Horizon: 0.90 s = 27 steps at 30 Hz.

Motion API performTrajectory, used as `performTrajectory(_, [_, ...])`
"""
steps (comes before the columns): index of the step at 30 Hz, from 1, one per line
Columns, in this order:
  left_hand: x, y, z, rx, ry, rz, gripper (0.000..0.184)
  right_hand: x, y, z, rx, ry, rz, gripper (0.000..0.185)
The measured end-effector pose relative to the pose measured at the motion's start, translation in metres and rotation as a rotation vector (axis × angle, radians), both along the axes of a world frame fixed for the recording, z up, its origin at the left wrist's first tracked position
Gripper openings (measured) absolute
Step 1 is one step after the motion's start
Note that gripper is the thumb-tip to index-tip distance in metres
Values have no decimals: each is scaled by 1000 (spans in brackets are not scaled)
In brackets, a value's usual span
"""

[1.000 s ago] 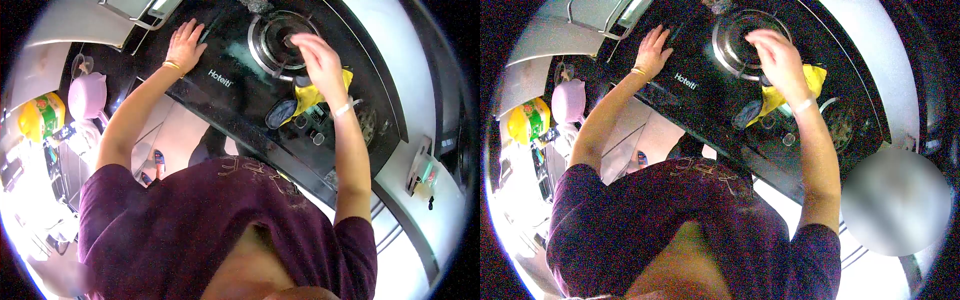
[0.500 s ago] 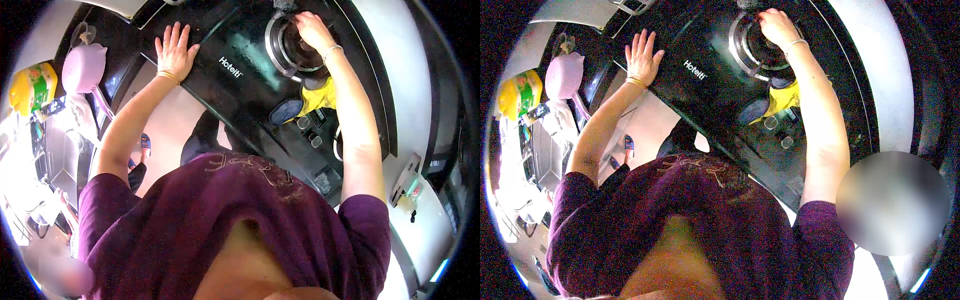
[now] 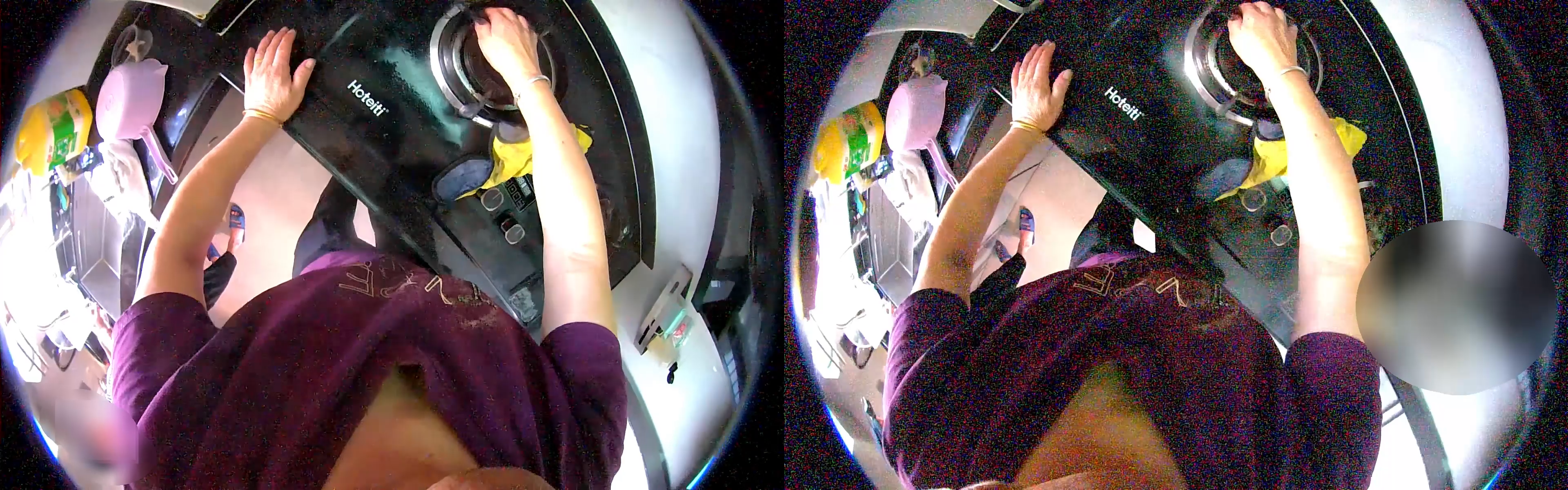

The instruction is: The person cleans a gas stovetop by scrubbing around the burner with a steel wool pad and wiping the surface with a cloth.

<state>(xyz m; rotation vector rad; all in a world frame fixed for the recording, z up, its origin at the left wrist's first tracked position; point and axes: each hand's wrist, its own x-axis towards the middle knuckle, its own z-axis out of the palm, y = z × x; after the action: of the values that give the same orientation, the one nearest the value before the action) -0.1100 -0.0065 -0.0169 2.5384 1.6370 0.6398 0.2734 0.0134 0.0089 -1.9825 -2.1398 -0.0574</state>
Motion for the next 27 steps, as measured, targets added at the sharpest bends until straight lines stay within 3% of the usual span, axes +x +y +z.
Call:
performTrajectory(5, [0, 3, 1, 29, 22, 3, 60, 1, -1, 2, 103, 65, 37, 35])
performTrajectory(7, [0, 2, 1, 15, 43, 15, 60, 1, -9, 7, 173, 432, -59, 35])
performTrajectory(12, [0, 1, 3, 31, 34, 17, 60, -13, 2, 12, 139, 218, -175, 34])
performTrajectory(14, [1, 1, 3, 41, 31, 18, 59, -26, 5, 26, -92, 159, -431, 30])
performTrajectory(18, [0, 3, 1, 49, 31, 27, 59, -24, 12, 5, 2, 283, -551, 31])
performTrajectory(22, [-1, 2, 0, 52, 8, 42, 59, -21, 13, 2, 31, 202, -520, 30])
performTrajectory(25, [-1, 3, -2, 59, -6, 41, 59, -13, 9, 7, 91, 536, -489, 27])
performTrajectory(27, [-1, 3, -3, 66, 11, 45, 59, -7, 4, 7, 22, 413, -459, 32])
